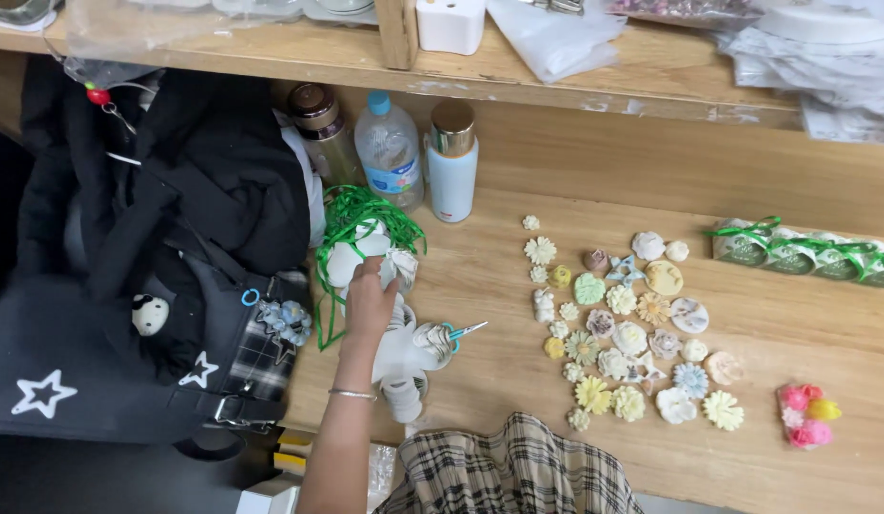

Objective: Packaging decorative floral-shaped wax melts into small bags and gift boxes.

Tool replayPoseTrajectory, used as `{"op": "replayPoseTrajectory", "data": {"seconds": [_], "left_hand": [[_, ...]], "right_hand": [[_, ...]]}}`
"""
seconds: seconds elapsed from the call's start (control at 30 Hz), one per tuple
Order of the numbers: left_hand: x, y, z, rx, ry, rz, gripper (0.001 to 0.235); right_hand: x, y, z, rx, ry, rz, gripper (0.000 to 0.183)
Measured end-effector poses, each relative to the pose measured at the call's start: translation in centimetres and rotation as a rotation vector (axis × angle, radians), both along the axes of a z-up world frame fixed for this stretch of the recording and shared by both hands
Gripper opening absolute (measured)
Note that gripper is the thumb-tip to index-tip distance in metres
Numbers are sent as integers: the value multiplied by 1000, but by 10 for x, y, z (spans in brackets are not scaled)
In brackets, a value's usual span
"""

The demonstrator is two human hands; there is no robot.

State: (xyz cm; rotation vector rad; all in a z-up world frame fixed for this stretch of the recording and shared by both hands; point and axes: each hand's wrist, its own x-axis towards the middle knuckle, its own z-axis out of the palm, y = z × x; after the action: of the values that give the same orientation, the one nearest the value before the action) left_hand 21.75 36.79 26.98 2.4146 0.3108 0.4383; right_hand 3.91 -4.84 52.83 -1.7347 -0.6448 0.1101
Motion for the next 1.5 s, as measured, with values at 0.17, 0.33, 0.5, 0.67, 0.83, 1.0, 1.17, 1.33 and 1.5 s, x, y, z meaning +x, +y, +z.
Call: {"op": "replayPoseTrajectory", "data": {"seconds": [0.17, 0.33, 0.5, 0.67, 0.83, 1.0, 1.17, 1.33, 1.5], "left_hand": [[26, 13, -33, -28, 154, 1, 32], [23, 23, -14, -150, 36, 76, 20], [-15, -18, 100, -540, -249, -10, 17], [-58, -111, 108, -247, -347, -231, 10], [-92, -193, 52, -132, 137, -633, 18], [-94, -202, 18, -204, 157, -815, 53], [-101, -191, 4, -144, 412, -911, 62], [-102, -171, 6, -25, 614, -890, 54], [-87, -155, -3, -99, 591, -915, 55]], "right_hand": [[24, 51, -56, -118, -8, -109, 18], [54, 93, -62, -814, 113, 93, 39], [64, 97, -77, -1043, 495, 320, 60], [74, 88, -149, -49, 523, 87, 74], [88, 85, -200, 287, 810, -396, 78], [103, 58, -301, 291, 886, -550, 39], [105, 28, -418, 201, 806, -578, 29], [99, 24, -368, -154, 883, -577, 47], [115, -3, -200, -570, 288, -477, 48]]}}
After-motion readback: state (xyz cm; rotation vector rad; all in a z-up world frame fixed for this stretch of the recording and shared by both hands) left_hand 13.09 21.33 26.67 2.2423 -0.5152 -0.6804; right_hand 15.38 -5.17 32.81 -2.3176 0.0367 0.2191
